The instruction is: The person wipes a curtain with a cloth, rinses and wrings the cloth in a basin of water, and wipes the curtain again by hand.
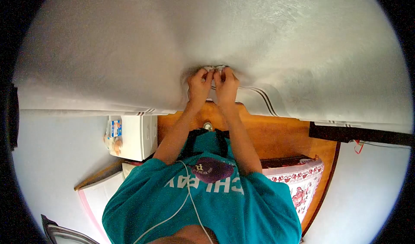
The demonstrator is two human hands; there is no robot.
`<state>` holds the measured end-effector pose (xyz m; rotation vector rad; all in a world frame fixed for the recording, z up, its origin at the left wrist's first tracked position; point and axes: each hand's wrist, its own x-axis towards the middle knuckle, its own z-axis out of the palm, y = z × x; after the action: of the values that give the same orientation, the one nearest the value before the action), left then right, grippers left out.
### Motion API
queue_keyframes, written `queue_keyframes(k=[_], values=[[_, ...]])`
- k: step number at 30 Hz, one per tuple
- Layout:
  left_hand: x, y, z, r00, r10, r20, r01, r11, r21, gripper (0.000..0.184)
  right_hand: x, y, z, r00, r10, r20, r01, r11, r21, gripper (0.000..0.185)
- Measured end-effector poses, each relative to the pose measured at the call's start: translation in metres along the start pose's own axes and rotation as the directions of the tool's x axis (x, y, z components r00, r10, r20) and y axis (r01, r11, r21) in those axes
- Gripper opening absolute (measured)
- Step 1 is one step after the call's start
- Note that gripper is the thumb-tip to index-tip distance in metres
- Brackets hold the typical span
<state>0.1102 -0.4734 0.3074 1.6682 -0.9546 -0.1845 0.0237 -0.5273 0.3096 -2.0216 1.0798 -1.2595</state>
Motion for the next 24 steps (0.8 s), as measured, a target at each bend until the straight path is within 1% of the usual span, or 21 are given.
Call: queue_keyframes(k=[2,4,5,7,10,11,12,14,15,16,17,18,19,20,22,23,24], values=[[-0.002,0.003,-0.003,1.0,0.006,0.013,-0.006,1.0,-0.014,0.025,-0.007,0.002,-0.003,1.0,-0.001,0.011,0.001,1.0,0.005,0.022],[0.004,0.021,-0.014,0.998,0.046,-0.042,-0.048,0.997,-0.055,0.025,0.003,-0.035,-0.013,0.998,-0.012,-0.056,0.019,0.991,0.129,0.024],[0.013,0.037,-0.024,0.998,0.047,-0.041,-0.049,0.997,-0.052,0.025,0.014,-0.055,-0.019,0.998,-0.01,-0.057,0.018,0.991,0.131,0.024],[0.025,0.068,-0.044,0.98,0.146,-0.133,-0.163,0.978,-0.127,0.027,0.028,-0.086,-0.028,0.992,-0.047,-0.118,0.068,0.982,0.177,0.025],[0.048,0.071,-0.047,0.976,0.172,-0.137,-0.19,0.973,-0.131,0.028,0.049,-0.085,-0.016,0.992,-0.051,-0.115,0.072,0.981,0.18,0.024],[0.046,0.057,-0.043,0.962,0.24,-0.131,-0.238,0.971,0.032,0.022,0.046,-0.081,-0.015,0.994,-0.063,-0.085,0.076,0.985,0.157,0.024],[0.043,0.043,-0.038,0.959,0.246,-0.143,-0.244,0.969,0.033,0.022,0.043,-0.075,-0.012,0.993,-0.076,-0.086,0.089,0.983,0.161,0.024],[0.028,0.018,-0.029,0.966,0.238,-0.104,-0.233,0.971,0.063,0.023,0.025,-0.051,-0.004,0.999,-0.003,0.031,0.001,0.998,0.07,0.024],[0.016,0.008,-0.028,0.996,0.089,-0.011,-0.088,0.995,0.042,0.023,0.012,-0.034,0.009,1.0,0.001,0.015,-0.002,0.998,0.06,0.024],[0.012,-0.006,-0.023,0.995,0.096,-0.013,-0.096,0.995,0.041,0.023,0.006,-0.021,0.016,1.0,-0.005,0.01,0.004,0.998,0.061,0.024],[0.005,-0.022,-0.018,0.997,0.082,-0.004,-0.082,0.997,0.009,0.022,-0.001,-0.009,0.02,0.999,0.002,0.047,-0.004,0.999,0.042,0.024],[0.001,-0.022,-0.021,0.998,0.064,0.007,-0.063,0.998,-0.02,0.02,-0.007,-0.01,0.019,0.996,0.014,0.088,-0.016,1.0,0.023,0.024],[0.0,-0.02,-0.022,0.999,-0.011,0.032,0.011,1.0,0.001,0.02,-0.008,-0.01,0.019,0.992,0.053,0.113,-0.052,0.999,-0.011,0.02],[-0.002,-0.019,-0.024,0.999,-0.009,0.031,0.009,1.0,0.002,0.02,-0.011,-0.01,0.019,0.992,0.052,0.112,-0.051,0.999,-0.01,0.02],[0.001,0.009,-0.039,0.998,0.057,-0.038,-0.057,0.998,-0.02,0.021,-0.006,-0.039,0.01,1.0,0.003,0.017,-0.007,0.965,0.26,0.013],[0.01,0.028,-0.046,0.998,0.055,-0.036,-0.056,0.998,-0.019,0.021,0.005,-0.057,0.003,1.0,0.005,0.017,-0.009,0.965,0.261,0.013],[0.015,0.05,-0.056,0.991,0.102,-0.089,-0.102,0.995,0.0,0.021,0.014,-0.078,-0.006,0.999,-0.047,0.008,0.044,0.972,0.232,0.012]])
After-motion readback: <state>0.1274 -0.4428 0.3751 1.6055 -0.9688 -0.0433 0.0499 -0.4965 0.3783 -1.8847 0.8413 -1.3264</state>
